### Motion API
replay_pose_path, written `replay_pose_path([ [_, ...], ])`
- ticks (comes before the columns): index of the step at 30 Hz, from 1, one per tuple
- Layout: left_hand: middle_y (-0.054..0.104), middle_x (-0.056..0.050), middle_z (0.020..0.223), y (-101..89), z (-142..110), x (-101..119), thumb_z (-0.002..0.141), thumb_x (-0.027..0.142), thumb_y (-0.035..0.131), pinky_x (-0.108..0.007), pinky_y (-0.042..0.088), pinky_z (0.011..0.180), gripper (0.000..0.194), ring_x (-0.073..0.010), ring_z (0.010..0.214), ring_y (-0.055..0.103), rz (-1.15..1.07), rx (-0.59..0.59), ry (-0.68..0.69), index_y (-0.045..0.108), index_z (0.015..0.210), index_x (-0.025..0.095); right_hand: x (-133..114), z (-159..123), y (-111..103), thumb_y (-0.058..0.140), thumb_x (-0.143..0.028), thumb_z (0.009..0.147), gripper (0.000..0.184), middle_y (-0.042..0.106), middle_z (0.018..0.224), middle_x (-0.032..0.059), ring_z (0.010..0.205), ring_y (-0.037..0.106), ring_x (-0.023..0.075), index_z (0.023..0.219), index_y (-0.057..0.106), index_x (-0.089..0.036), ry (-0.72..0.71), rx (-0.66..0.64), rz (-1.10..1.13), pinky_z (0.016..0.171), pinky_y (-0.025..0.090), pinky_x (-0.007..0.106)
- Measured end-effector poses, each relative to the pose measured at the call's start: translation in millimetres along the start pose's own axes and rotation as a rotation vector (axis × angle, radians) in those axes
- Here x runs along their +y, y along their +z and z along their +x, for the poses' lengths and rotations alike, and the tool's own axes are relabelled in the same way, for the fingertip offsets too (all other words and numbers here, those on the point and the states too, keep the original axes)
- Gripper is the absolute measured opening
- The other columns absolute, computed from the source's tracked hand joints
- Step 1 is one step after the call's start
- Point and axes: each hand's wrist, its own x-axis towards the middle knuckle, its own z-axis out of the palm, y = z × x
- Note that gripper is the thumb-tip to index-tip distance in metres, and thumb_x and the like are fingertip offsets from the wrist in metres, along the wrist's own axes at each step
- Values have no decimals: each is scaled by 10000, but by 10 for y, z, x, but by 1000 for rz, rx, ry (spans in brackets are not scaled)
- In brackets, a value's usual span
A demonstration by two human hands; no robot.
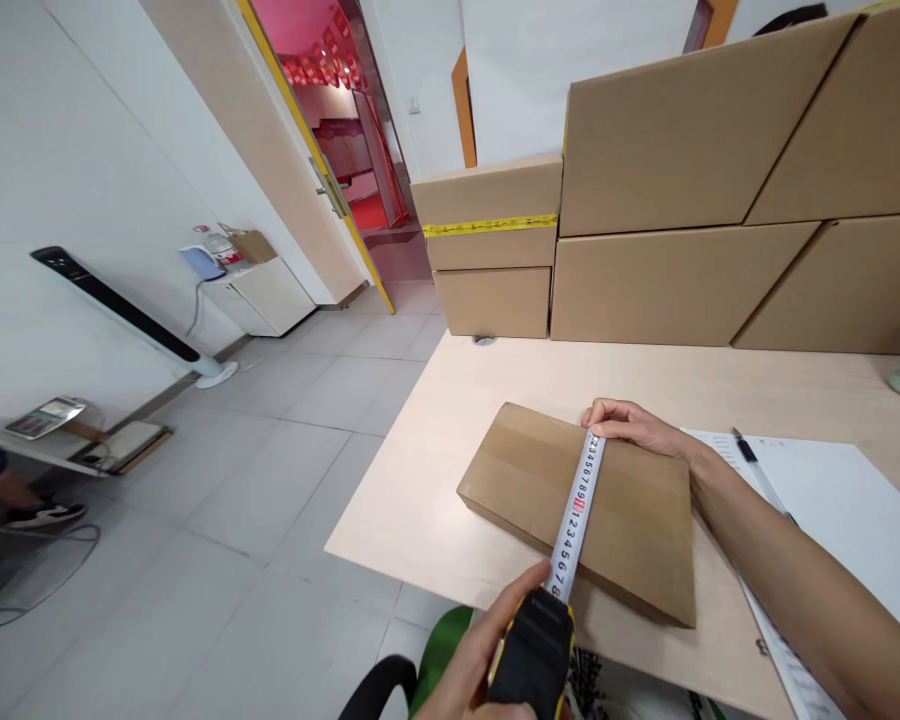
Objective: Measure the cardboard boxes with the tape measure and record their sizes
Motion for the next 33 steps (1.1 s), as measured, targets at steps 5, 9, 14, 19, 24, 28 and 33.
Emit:
replay_pose_path([
  [5, 668, -81, 911, 22, 15, 18, 749, 415, 708, -498, 476, 885, 800, -254, 781, 672, -6, -23, 18, 389, 1462, 243, 11, 3, -6, 736, -370, 767, 179, 622, 858, -13, 744, 533, 143, 763, 634, -222, 10, -1, -1, 698, 394, 300],
  [9, 645, -69, 924, 29, 29, 46, 663, 448, 770, -490, 472, 889, 914, -247, 786, 657, 8, -62, 16, 376, 1463, 247, 28, 13, -15, 736, -376, 764, 185, 627, 854, -16, 749, 537, 147, 756, 628, -226, 8, -1, -4, 707, 397, 303],
  [14, 602, -48, 874, -1, 54, 14, 687, 462, 752, -487, 481, 875, 847, -231, 757, 648, -1, -79, 21, 405, 1428, 245, 28, 23, -29, 743, -386, 753, 190, 637, 849, -14, 756, 541, 151, 757, 637, -228, 14, -5, -14, 718, 399, 307],
  [19, 571, -18, 859, -65, 130, -95, 770, 383, 710, -466, 516, 825, 600, -160, 633, 615, -48, -19, -28, 489, 1317, 272, 9, 17, -15, 748, -402, 745, 208, 633, 846, -12, 754, 543, 150, 765, 641, -225, 14, 2, -18, 722, 403, 310],
  [24, 565, 3, 830, -91, 196, -149, 852, 289, 642, -469, 540, 774, 413, -129, 560, 597, -31, 41, -106, 514, 1244, 272, -8, 4, 0, 740, -402, 755, 211, 628, 851, -8, 754, 543, 148, 769, 633, -221, 21, 4, -23, 716, 410, 305],
  [28, 570, 4, 823, -93, 190, -135, 856, 301, 636, -478, 542, 781, 411, -147, 576, 625, -42, 18, -104, 506, 1245, 279, -3, 7, -7, 739, -420, 746, 224, 629, 844, 0, 776, 547, 165, 761, 626, -226, 31, 6, -34, 729, 425, 316],
  [33, 585, -14, 835, -118, 157, -134, 818, 372, 665, -456, 552, 753, 498, -181, 635, 661, -46, -19, -61, 496, 1277, 273, 12, 13, -14, 740, -428, 739, 231, 632, 833, 1, 771, 553, 172, 761, 623, -230, 40, 4, -30, 728, 430, 325],
])
